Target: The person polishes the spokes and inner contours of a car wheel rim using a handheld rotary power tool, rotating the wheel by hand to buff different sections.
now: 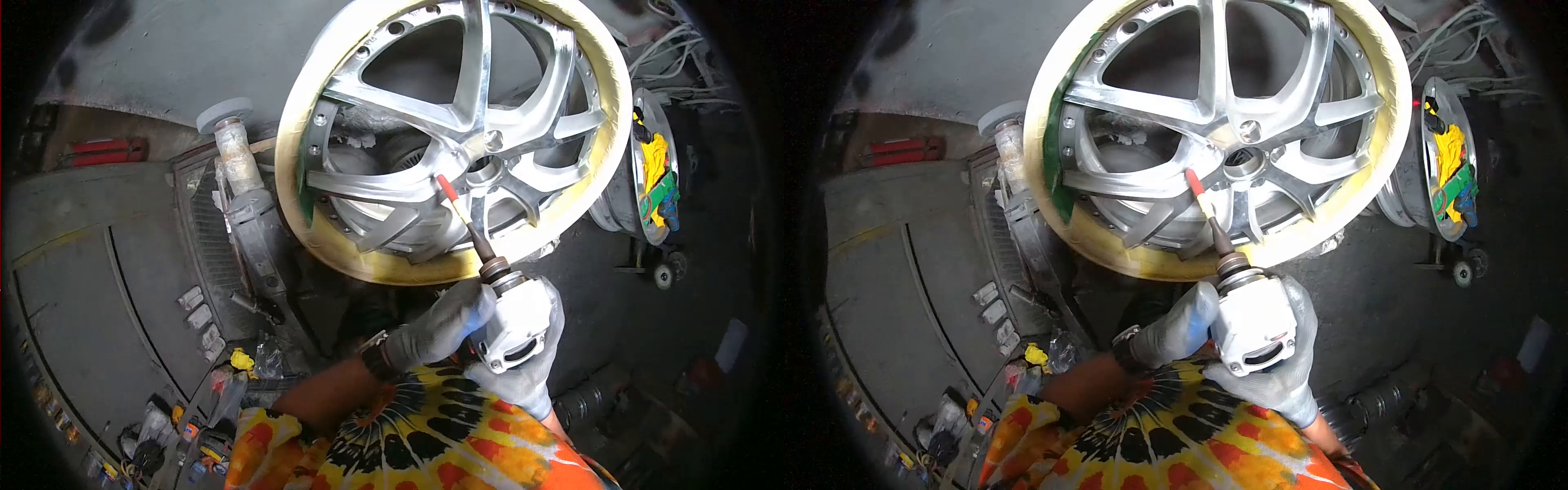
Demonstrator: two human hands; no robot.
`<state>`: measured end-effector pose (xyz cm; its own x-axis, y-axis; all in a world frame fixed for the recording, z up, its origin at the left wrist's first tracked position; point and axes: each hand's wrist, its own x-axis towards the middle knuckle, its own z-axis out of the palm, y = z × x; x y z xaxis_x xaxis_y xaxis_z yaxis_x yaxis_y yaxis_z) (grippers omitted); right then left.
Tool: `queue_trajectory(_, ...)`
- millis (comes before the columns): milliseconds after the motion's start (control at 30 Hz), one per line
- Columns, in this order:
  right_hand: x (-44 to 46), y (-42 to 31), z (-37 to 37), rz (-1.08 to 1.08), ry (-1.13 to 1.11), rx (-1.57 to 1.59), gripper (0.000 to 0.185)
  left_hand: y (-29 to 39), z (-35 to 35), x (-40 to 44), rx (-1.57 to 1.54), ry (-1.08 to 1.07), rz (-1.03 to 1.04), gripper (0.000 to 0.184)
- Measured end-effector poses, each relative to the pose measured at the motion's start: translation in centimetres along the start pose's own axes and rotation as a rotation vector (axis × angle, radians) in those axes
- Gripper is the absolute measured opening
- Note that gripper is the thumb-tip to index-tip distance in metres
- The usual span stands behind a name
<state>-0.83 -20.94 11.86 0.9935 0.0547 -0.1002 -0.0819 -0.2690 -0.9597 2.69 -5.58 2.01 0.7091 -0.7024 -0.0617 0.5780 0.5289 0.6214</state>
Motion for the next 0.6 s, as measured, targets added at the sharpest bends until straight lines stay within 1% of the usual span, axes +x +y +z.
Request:
queue_trajectory(33,0.0,-0.5,0.6,-0.004,0.003,-0.005,0.128,0.0,0.5,-0.4,-0.114,0.108,-0.033,0.066)
queue_trajectory(67,-0.1,-1.0,1.2,0.033,-0.021,0.106,0.127,0.3,0.8,-0.7,-0.227,0.214,-0.069,0.07)
queue_trajectory(100,-0.1,-1.5,1.9,0.07,-0.045,0.217,0.127,2.5,1.3,-0.8,-0.374,0.221,-0.086,0.077)
queue_trajectory(133,0.3,-1.7,2.5,-0.114,-0.062,0.088,0.12,3.5,1.6,-1.3,-0.616,0.129,-0.031,0.081)
queue_trajectory(167,1.3,-3.3,2.6,-0.06,-0.137,-0.087,0.111,4.3,1.6,-1.7,-0.856,0.032,0.023,0.085)
queue_trajectory(200,1.7,-4.2,3.0,-0.071,-0.17,-0.148,0.108,4.9,1.3,-2.0,-0.988,-0.073,0.033,0.094)
queue_trajectory(233,1.9,-4.7,3.5,-0.079,-0.202,-0.208,0.105,5.9,1.5,-2.6,-1.009,-0.047,0.005,0.096)
queue_trajectory(267,2.7,-4.5,4.2,-0.271,-0.179,-0.196,0.103,5.4,0.9,-3.6,-0.925,0.084,-0.064,0.097)
queue_trajectory(300,2.8,-5.1,5.1,-0.286,-0.14,-0.208,0.092,5.3,0.5,-4.4,-0.835,0.211,-0.132,0.098)
queue_trajectory(333,3.0,-5.5,5.5,-0.281,-0.163,-0.229,0.087,5.2,0.6,-5.2,-1.432,0.299,-0.132,0.102)
queue_trajectory(367,3.2,-5.8,5.8,-0.276,-0.187,-0.249,0.083,5.3,0.2,-5.4,-1.433,0.292,-0.145,0.102)
queue_trajectory(400,3.3,-6.4,5.9,-0.273,-0.176,-0.255,0.083,5.4,-0.2,-5.5,-1.254,0.227,-0.124,0.104)
queue_trajectory(433,3.5,-6.9,6.0,-0.211,-0.221,-0.318,0.081,5.6,-0.6,-5.5,-1.074,0.162,-0.101,0.106)
queue_trajectory(467,3.6,-7.4,6.2,-0.146,-0.267,-0.378,0.08,6.0,-0.6,-5.5,-1.601,0.067,-0.123,0.102)
queue_trajectory(500,3.6,-7.6,6.5,-0.143,-0.259,-0.383,0.08,6.3,-0.9,-5.2,-1.602,0.063,-0.133,0.102)
queue_trajectory(567,3.8,-8.1,7.1,-0.12,-0.184,-0.405,0.082,6.7,-1.4,-4.7,-1.369,-0.122,-0.143,0.1)
queue_trajectory(600,4.1,-8.4,7.1,-0.105,-0.194,-0.423,0.084,6.1,-2.3,-4.6,-1.258,-0.034,-0.172,0.098)
